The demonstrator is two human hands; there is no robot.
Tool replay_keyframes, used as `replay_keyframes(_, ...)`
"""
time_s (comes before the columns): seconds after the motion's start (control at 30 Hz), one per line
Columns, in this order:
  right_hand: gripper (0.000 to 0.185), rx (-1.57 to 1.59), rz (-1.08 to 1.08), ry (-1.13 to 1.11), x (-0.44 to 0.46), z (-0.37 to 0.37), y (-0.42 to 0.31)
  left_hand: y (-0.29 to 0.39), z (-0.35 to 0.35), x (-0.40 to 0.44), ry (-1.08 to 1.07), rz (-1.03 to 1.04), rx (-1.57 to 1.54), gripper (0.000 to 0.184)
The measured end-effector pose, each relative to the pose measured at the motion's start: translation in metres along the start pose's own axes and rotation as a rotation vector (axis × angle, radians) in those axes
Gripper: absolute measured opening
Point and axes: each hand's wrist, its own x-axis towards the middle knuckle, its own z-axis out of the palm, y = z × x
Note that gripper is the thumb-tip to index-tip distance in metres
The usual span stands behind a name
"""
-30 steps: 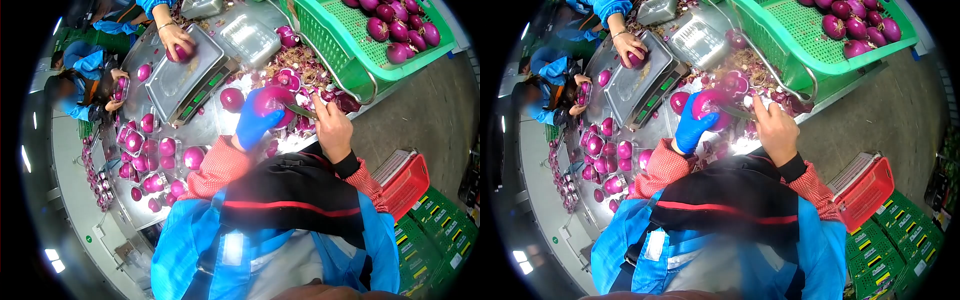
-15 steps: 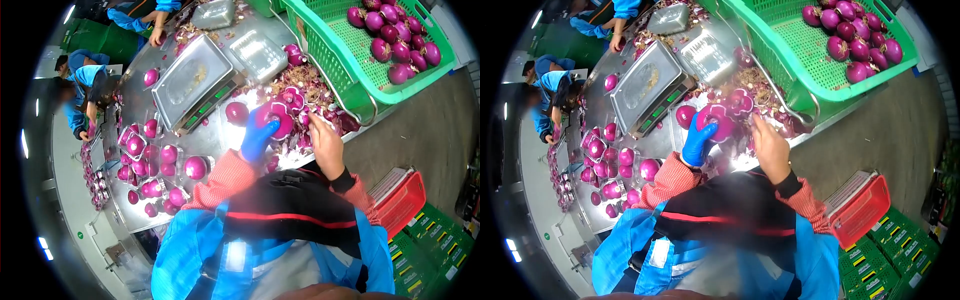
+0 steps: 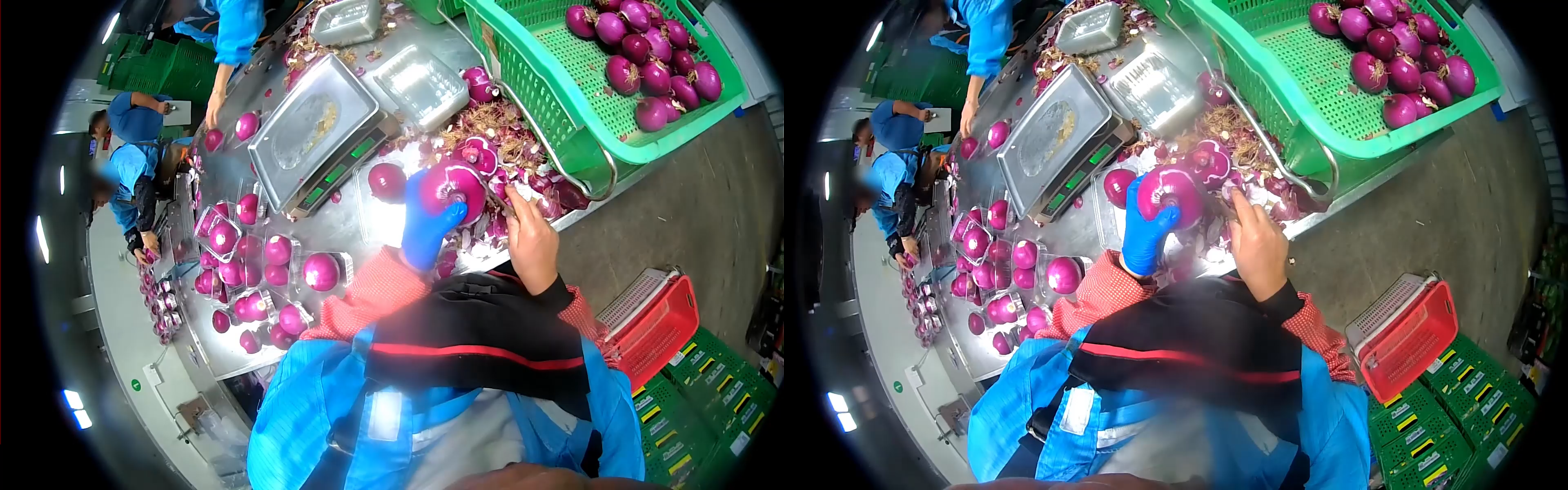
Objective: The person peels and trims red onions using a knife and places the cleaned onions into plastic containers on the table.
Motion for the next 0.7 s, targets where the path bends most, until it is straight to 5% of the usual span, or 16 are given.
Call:
replay_keyframes(0.1,0.036,0.395,0.253,-0.056,-0.004,0.027,0.017,-0.007,-0.004,0.001,0.022,0.013,0.042,0.066)
replay_keyframes(0.17,0.033,0.853,0.767,-0.327,0.001,0.037,0.039,-0.015,-0.008,-0.007,-0.004,0.042,0.141,0.068)
replay_keyframes(0.2,0.036,0.682,0.640,-0.205,0.000,0.046,0.052,-0.017,-0.010,-0.011,-0.023,0.058,0.190,0.069)
replay_keyframes(0.3,0.039,0.877,0.510,-0.319,0.017,0.011,0.003,-0.002,-0.003,-0.008,-0.126,-0.180,-0.099,0.073)
replay_keyframes(0.43,0.041,0.636,0.132,-0.050,0.025,-0.001,-0.016,0.001,-0.006,-0.002,-0.153,-0.277,-0.262,0.070)
replay_keyframes(0.57,0.030,0.258,0.107,0.019,0.027,0.009,0.000,0.005,-0.003,-0.005,-0.192,-0.366,-0.441,0.068)
replay_keyframes(0.7,0.033,0.052,0.216,-0.147,0.019,0.027,0.032,0.007,-0.005,-0.003,-0.224,-0.369,-0.547,0.071)
